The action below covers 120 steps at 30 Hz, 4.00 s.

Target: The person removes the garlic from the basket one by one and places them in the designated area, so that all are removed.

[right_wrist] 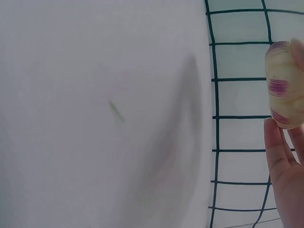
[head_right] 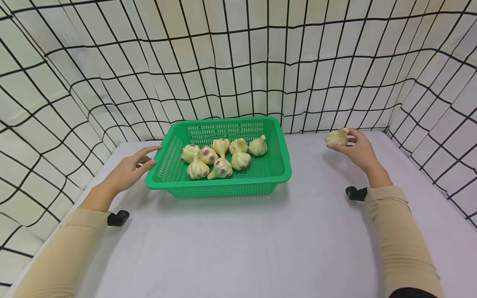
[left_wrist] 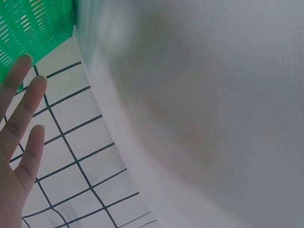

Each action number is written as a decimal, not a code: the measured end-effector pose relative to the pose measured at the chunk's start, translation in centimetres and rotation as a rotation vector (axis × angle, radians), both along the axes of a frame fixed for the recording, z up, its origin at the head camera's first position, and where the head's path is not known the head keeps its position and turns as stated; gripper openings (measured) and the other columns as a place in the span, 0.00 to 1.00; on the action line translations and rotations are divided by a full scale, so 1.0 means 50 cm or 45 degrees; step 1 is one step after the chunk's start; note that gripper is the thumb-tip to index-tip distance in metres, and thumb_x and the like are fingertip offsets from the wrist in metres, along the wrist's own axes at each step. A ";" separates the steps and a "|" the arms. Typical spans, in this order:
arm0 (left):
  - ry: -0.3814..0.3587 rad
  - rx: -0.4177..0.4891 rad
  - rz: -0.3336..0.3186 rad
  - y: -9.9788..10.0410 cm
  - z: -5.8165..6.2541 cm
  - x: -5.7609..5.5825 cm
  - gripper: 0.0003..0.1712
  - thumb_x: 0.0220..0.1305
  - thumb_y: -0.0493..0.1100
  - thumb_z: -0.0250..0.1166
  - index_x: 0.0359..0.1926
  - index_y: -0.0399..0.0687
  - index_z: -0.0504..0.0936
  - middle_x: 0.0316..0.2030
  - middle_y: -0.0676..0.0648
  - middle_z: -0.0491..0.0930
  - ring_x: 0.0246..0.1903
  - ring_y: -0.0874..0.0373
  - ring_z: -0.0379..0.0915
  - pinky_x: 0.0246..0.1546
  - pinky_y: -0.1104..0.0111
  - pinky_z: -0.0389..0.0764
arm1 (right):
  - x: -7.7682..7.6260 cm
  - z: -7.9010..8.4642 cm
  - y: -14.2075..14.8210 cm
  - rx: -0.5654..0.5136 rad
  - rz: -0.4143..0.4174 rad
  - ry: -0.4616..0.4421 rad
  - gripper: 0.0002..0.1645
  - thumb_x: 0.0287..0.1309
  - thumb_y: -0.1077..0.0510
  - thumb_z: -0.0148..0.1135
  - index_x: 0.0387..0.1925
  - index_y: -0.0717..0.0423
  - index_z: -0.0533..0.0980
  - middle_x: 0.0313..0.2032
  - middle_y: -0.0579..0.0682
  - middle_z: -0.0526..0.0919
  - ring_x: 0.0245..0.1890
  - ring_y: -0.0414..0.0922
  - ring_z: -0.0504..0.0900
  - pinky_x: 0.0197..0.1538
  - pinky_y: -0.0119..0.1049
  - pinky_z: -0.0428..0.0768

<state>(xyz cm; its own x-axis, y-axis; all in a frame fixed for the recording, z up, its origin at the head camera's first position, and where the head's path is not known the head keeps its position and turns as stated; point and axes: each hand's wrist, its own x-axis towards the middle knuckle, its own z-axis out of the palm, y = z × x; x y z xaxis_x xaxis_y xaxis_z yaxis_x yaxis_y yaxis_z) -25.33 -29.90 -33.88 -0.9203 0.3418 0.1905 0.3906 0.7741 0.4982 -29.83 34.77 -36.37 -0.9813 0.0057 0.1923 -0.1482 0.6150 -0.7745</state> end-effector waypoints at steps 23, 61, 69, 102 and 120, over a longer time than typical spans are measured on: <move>-0.005 0.004 -0.002 -0.002 0.000 -0.001 0.30 0.81 0.53 0.53 0.77 0.52 0.62 0.50 0.32 0.83 0.51 0.37 0.79 0.51 0.38 0.75 | -0.029 -0.019 0.023 0.048 -0.139 -0.191 0.49 0.69 0.45 0.65 0.74 0.73 0.56 0.68 0.74 0.61 0.63 0.65 0.62 0.53 0.49 0.68; -0.005 -0.007 0.000 0.001 0.000 0.002 0.30 0.81 0.53 0.52 0.77 0.50 0.62 0.50 0.32 0.83 0.50 0.36 0.79 0.50 0.38 0.75 | -0.044 -0.017 0.053 0.144 -0.062 -0.384 0.55 0.71 0.44 0.62 0.78 0.72 0.44 0.73 0.77 0.50 0.72 0.76 0.49 0.69 0.70 0.55; -0.002 -0.017 0.003 0.000 -0.002 0.000 0.31 0.81 0.53 0.51 0.78 0.50 0.61 0.50 0.32 0.83 0.51 0.36 0.79 0.50 0.38 0.76 | -0.039 -0.018 0.067 0.176 -0.029 -0.357 0.56 0.70 0.43 0.62 0.78 0.70 0.44 0.74 0.76 0.50 0.73 0.76 0.47 0.69 0.70 0.53; -0.007 -0.024 0.001 0.001 -0.003 -0.001 0.31 0.81 0.54 0.52 0.78 0.50 0.61 0.50 0.32 0.83 0.50 0.37 0.79 0.49 0.39 0.76 | 0.045 0.045 0.067 0.206 -0.006 -0.089 0.47 0.74 0.43 0.59 0.78 0.66 0.52 0.74 0.72 0.58 0.69 0.74 0.61 0.62 0.72 0.63; -0.005 -0.027 0.001 -0.002 0.002 0.001 0.31 0.81 0.54 0.52 0.77 0.52 0.62 0.49 0.33 0.83 0.50 0.37 0.79 0.50 0.39 0.76 | 0.061 0.092 -0.005 0.198 0.145 0.001 0.41 0.74 0.48 0.61 0.77 0.62 0.58 0.72 0.65 0.65 0.68 0.66 0.67 0.61 0.53 0.72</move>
